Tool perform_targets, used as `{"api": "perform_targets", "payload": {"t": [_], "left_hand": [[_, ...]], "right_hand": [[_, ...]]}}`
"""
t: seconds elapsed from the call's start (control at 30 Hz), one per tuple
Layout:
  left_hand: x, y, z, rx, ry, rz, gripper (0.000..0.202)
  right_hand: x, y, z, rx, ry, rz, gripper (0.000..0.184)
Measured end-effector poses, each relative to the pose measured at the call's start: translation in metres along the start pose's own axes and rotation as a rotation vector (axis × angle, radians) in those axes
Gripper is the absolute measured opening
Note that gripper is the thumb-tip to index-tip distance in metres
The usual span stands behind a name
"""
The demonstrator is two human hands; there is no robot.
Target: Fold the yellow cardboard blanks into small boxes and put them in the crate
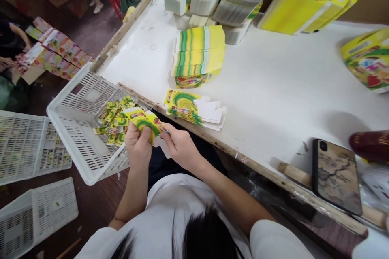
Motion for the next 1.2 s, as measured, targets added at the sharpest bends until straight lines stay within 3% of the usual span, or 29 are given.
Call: {"api": "perform_targets", "payload": {"t": [0.27,0.43,0.57,0.77,1.0,1.2], "left_hand": [[0.006,0.001,0.001,-0.012,0.054,-0.039,0.035],[0.01,0.002,0.003,0.031,0.126,-0.078,0.077],[0.011,0.003,0.002,-0.019,0.271,-0.113,0.106],[0.011,0.0,0.001,-0.081,0.313,-0.099,0.087],[0.01,0.002,0.0,-0.105,0.357,-0.098,0.095],[0.009,0.001,-0.003,-0.121,0.367,-0.1,0.084]], "right_hand": [[0.001,0.0,0.003,0.053,0.007,-0.01,0.028],[0.006,0.0,0.002,0.026,0.002,-0.04,0.024],[0.011,0.001,-0.001,-0.021,0.018,-0.081,0.017],[0.01,0.001,-0.001,-0.011,-0.042,-0.111,0.011],[0.013,0.001,-0.003,-0.032,-0.044,-0.127,0.009],[0.016,0.0,0.003,-0.003,-0.117,-0.147,0.009]]}}
Point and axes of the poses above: each hand's wrist, its own y-axis towards the middle knuckle, its own x-axis out of the palm, z = x × y, the point moved 8 cm from there along y, towards the middle knuckle, and after that the axes turned 9 degrees about -z, right-handed, at the moved point
